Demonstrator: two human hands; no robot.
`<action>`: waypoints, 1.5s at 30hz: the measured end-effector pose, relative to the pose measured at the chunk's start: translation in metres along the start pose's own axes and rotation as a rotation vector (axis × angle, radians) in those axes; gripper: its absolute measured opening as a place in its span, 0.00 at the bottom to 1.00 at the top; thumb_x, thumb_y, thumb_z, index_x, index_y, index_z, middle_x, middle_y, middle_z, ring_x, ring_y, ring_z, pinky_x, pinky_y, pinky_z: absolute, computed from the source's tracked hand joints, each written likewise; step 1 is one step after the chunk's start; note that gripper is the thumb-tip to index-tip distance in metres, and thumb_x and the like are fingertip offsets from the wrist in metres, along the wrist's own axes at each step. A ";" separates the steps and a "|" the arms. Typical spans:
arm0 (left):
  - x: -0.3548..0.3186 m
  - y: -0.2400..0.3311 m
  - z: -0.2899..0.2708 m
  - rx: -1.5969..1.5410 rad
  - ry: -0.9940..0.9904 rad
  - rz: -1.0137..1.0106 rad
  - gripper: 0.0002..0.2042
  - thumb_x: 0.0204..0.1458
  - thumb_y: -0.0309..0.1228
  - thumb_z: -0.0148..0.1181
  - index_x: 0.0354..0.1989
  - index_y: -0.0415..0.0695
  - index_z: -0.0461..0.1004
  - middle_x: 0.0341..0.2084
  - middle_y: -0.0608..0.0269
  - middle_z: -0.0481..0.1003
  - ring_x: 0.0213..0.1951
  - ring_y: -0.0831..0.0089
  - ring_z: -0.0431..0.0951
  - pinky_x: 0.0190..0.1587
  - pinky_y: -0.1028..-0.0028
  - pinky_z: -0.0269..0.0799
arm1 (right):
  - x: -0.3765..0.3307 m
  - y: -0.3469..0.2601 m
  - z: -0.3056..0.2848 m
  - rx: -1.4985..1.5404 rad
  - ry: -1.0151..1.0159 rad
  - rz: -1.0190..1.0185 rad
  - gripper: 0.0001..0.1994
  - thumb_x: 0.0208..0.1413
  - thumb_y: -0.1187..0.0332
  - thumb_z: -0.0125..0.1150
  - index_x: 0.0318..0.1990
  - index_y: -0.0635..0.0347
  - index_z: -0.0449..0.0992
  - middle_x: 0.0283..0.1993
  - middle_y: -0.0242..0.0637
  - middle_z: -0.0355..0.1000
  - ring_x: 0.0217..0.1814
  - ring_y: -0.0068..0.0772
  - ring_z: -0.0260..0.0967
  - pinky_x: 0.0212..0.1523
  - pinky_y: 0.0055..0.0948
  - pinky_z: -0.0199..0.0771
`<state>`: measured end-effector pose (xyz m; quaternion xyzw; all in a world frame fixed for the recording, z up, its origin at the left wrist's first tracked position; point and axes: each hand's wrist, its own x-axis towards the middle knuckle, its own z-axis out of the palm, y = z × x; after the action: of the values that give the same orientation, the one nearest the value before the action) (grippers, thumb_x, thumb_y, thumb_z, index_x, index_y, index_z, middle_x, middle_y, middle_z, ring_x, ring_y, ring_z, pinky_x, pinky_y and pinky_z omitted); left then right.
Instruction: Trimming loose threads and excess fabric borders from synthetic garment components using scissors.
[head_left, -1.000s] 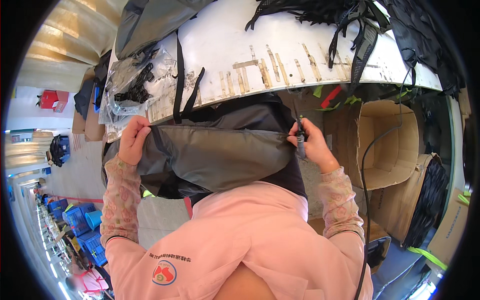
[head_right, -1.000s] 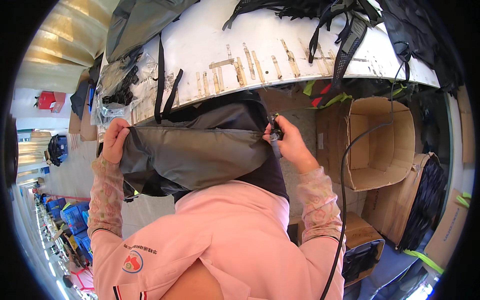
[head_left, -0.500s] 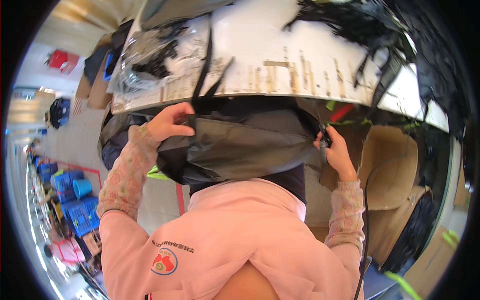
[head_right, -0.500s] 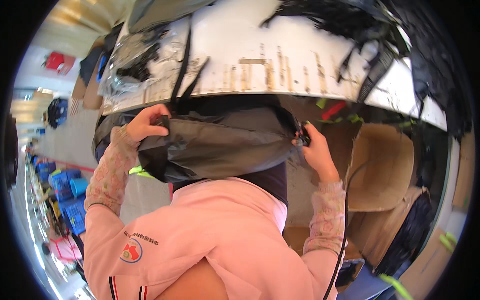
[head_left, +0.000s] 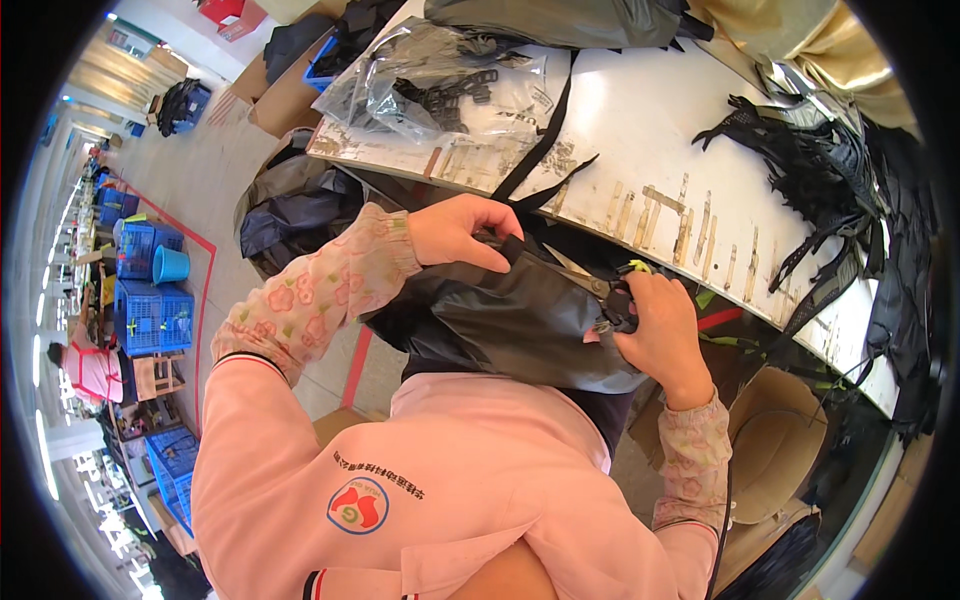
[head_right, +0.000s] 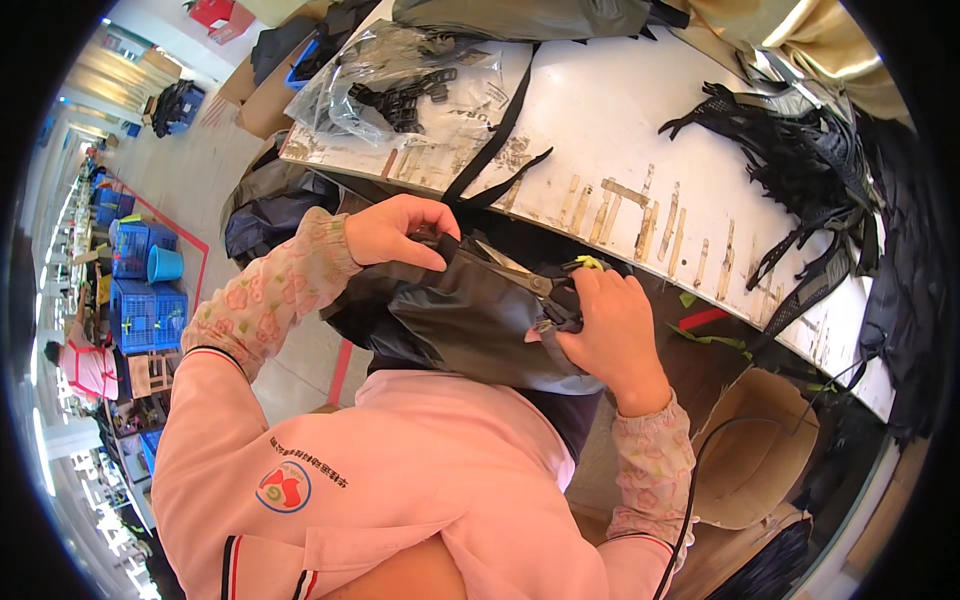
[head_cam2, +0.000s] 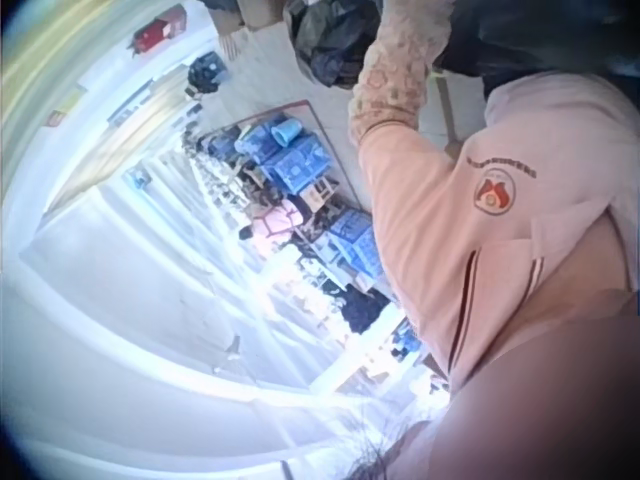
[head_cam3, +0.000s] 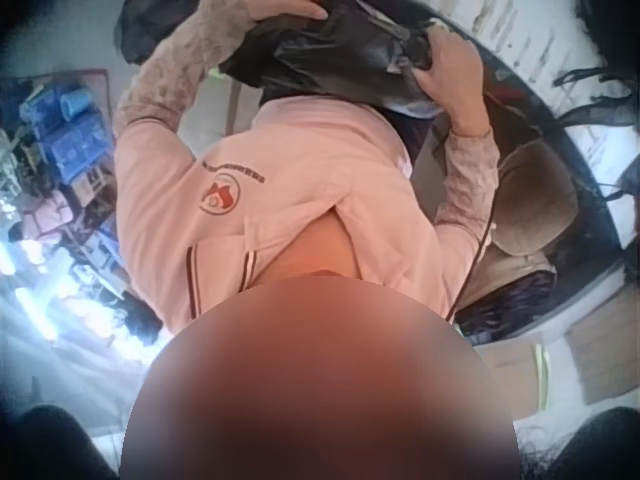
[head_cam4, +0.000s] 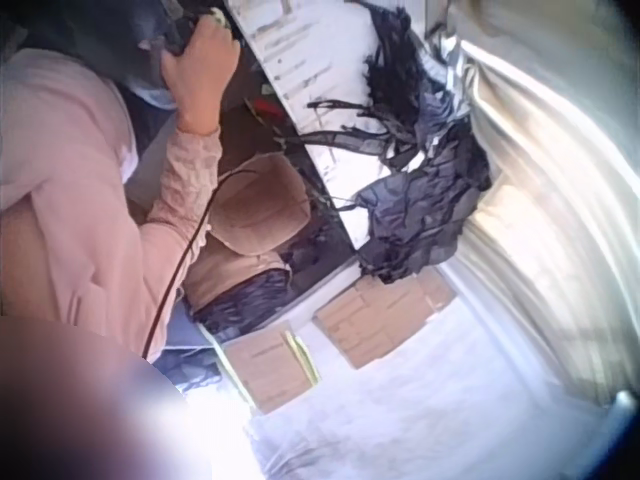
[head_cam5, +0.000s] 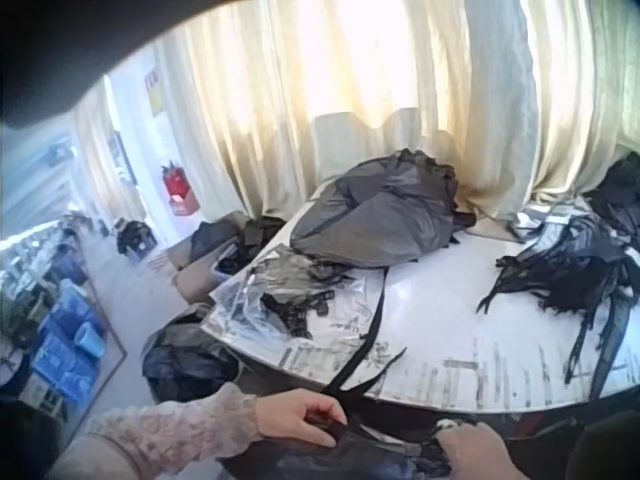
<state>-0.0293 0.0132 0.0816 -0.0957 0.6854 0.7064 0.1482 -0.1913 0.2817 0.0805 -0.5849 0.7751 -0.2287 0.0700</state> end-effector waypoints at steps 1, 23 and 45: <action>0.001 0.000 0.001 -0.004 0.010 0.004 0.13 0.44 0.20 0.65 0.39 0.40 0.72 0.35 0.69 0.73 0.42 0.80 0.72 0.50 0.78 0.66 | 0.004 -0.002 0.001 -0.002 -0.004 -0.010 0.30 0.31 0.48 0.74 0.34 0.61 0.69 0.28 0.37 0.68 0.33 0.40 0.67 0.35 0.34 0.61; 0.005 0.000 0.009 0.029 -0.061 -0.028 0.13 0.44 0.23 0.67 0.38 0.38 0.74 0.34 0.68 0.74 0.39 0.82 0.72 0.45 0.79 0.68 | 0.010 -0.005 0.001 -0.049 -0.116 0.000 0.17 0.30 0.65 0.72 0.27 0.58 0.69 0.22 0.39 0.70 0.27 0.46 0.70 0.29 0.38 0.68; 0.068 -0.014 0.077 0.920 0.010 0.623 0.16 0.45 0.32 0.65 0.42 0.46 0.72 0.44 0.58 0.70 0.49 0.58 0.69 0.52 0.62 0.63 | -0.066 0.039 0.014 0.746 -0.148 0.453 0.14 0.44 0.74 0.68 0.34 0.65 0.68 0.29 0.35 0.68 0.33 0.22 0.63 0.37 0.25 0.67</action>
<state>-0.0826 0.0952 0.0486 0.1828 0.9199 0.3440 -0.0447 -0.1996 0.3484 0.0405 -0.3498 0.7411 -0.4290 0.3800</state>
